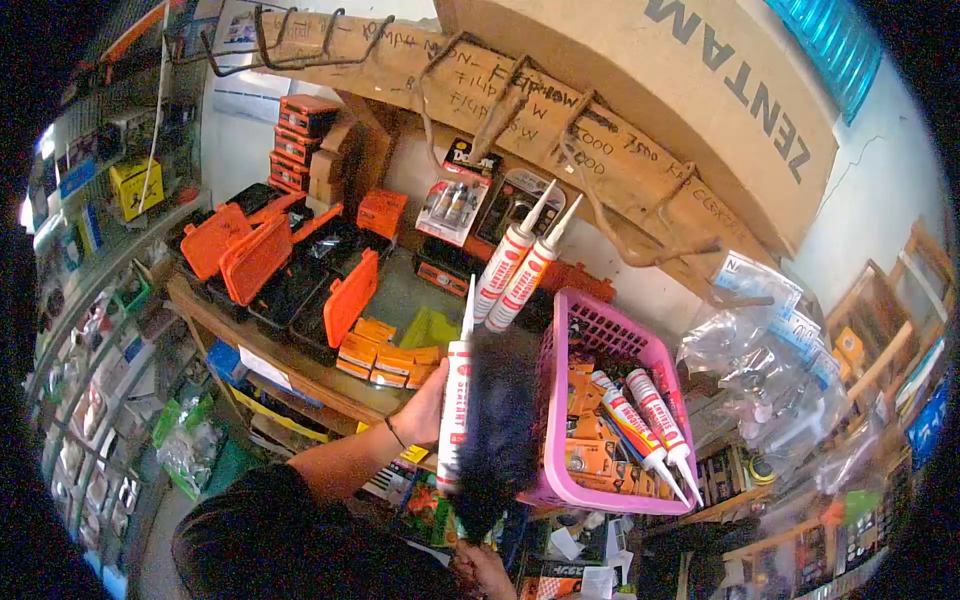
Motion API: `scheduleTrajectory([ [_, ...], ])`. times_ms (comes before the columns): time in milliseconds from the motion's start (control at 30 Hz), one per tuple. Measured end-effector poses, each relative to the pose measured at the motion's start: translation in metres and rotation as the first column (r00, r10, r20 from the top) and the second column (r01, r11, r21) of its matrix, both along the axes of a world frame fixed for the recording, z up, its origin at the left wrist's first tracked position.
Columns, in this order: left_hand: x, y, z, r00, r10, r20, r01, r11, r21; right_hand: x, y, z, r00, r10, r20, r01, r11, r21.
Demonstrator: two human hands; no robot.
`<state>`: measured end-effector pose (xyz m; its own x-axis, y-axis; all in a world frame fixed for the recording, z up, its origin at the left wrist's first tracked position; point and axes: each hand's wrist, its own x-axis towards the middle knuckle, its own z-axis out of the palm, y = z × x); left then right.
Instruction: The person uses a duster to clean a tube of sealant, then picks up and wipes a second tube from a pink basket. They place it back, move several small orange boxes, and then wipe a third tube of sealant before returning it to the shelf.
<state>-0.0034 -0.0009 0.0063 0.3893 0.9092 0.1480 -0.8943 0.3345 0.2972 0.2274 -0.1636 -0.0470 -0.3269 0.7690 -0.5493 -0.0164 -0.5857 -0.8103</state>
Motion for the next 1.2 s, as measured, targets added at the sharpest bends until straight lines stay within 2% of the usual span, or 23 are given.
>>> scheduleTrajectory([
  [33, 0.0, -0.011, 0.018, 0.999, -0.004, 0.049, 0.008, 0.997, -0.079, 0.003, 0.002, -0.008, 0.993, 0.098, 0.06, -0.104, 0.988, 0.118],
  [100, 0.002, 0.024, -0.047, 0.893, -0.313, 0.324, 0.268, 0.947, 0.178, -0.01, -0.004, 0.014, 1.0, 0.023, -0.007, -0.022, 0.999, 0.043],
  [133, -0.004, -0.006, 0.0, 0.968, -0.191, 0.163, 0.178, 0.979, 0.095, -0.015, -0.008, 0.022, 0.996, -0.057, -0.066, 0.054, 0.997, -0.047],
  [167, -0.001, 0.002, -0.006, 0.999, 0.01, -0.033, -0.012, 0.999, -0.031, -0.017, -0.009, 0.022, 0.996, -0.065, -0.067, 0.061, 0.997, -0.051],
  [233, -0.004, 0.002, -0.008, 0.999, 0.0, -0.037, 0.004, 0.993, 0.118, -0.02, -0.008, 0.026, 0.992, -0.108, -0.065, 0.102, 0.991, -0.084],
  [267, -0.007, 0.0, -0.003, 0.995, -0.089, 0.038, 0.085, 0.992, 0.094, -0.024, -0.01, 0.029, 0.993, -0.115, -0.028, 0.114, 0.992, -0.051],
  [300, 0.0, -0.003, 0.004, 0.998, 0.008, -0.065, -0.012, 0.998, -0.056, -0.024, -0.011, 0.026, 0.992, -0.123, -0.033, 0.121, 0.992, -0.046],
  [367, -0.005, 0.001, -0.009, 0.992, -0.129, -0.007, 0.128, 0.977, 0.168, -0.018, -0.014, 0.015, 0.987, 0.04, 0.154, -0.065, 0.984, 0.164],
  [433, -0.009, -0.007, 0.004, 0.992, -0.113, -0.049, 0.118, 0.989, 0.092, -0.02, -0.016, 0.013, 0.986, 0.031, 0.165, -0.057, 0.986, 0.154],
  [500, -0.002, -0.008, 0.013, 0.999, -0.044, 0.01, 0.045, 0.996, -0.082, -0.027, -0.019, 0.014, 0.964, -0.267, 0.014, 0.267, 0.963, -0.03],
  [567, -0.003, 0.008, -0.017, 0.993, -0.101, 0.066, 0.091, 0.987, 0.134, -0.034, -0.019, 0.023, 0.965, -0.261, -0.027, 0.258, 0.963, -0.079],
  [633, -0.001, -0.003, 0.001, 1.0, 0.01, 0.006, -0.01, 1.0, 0.019, -0.033, -0.021, 0.021, 0.966, -0.251, -0.069, 0.241, 0.962, -0.127],
  [667, -0.004, -0.014, 0.018, 0.997, -0.032, 0.066, 0.036, 0.997, -0.07, -0.029, -0.023, 0.012, 0.975, -0.22, 0.003, 0.22, 0.973, -0.069],
  [700, -0.002, 0.005, -0.018, 0.968, -0.21, 0.141, 0.22, 0.974, -0.06, -0.027, -0.023, 0.005, 0.979, -0.189, 0.072, 0.191, 0.982, -0.012],
  [767, -0.006, -0.005, 0.004, 0.998, -0.063, -0.004, 0.063, 0.992, -0.106, -0.04, -0.025, 0.029, 0.976, -0.217, 0.01, 0.217, 0.97, -0.108],
  [867, -0.002, 0.0, -0.001, 1.0, 0.001, 0.01, 0.0, 0.998, -0.059, -0.04, -0.026, 0.026, 0.968, -0.247, -0.043, 0.24, 0.962, -0.133],
  [933, 0.007, 0.021, -0.048, 0.984, -0.129, 0.123, 0.129, 0.992, 0.008, -0.026, -0.023, 0.008, 0.999, -0.033, 0.023, 0.029, 0.988, 0.153],
  [967, 0.0, 0.01, -0.023, 0.939, -0.265, 0.22, 0.249, 0.964, 0.098, -0.018, -0.019, 0.008, 0.999, -0.02, 0.034, 0.014, 0.987, 0.158],
  [1000, -0.006, -0.016, -0.004, 1.0, 0.002, -0.01, 0.0, 0.985, 0.172, -0.012, -0.012, 0.008, 0.994, 0.014, 0.112, -0.031, 0.988, 0.148],
  [1033, -0.007, -0.014, 0.006, 1.0, 0.016, -0.006, -0.015, 0.985, 0.174, -0.009, -0.009, 0.012, 0.982, 0.046, 0.185, -0.071, 0.989, 0.131],
  [1100, -0.001, -0.013, 0.014, 0.999, -0.006, 0.041, 0.008, 0.999, -0.052, -0.004, -0.002, 0.023, 0.992, -0.009, 0.126, 0.006, 1.0, 0.023],
  [1167, 0.001, 0.001, -0.008, 1.0, 0.007, 0.022, -0.008, 0.999, 0.046, -0.003, 0.0, 0.042, 0.991, -0.122, 0.058, 0.128, 0.987, -0.102],
  [1200, 0.003, 0.003, -0.009, 0.999, -0.015, 0.041, 0.014, 1.0, 0.015, 0.012, 0.006, 0.03, 0.998, -0.032, 0.057, 0.037, 0.995, -0.091],
])
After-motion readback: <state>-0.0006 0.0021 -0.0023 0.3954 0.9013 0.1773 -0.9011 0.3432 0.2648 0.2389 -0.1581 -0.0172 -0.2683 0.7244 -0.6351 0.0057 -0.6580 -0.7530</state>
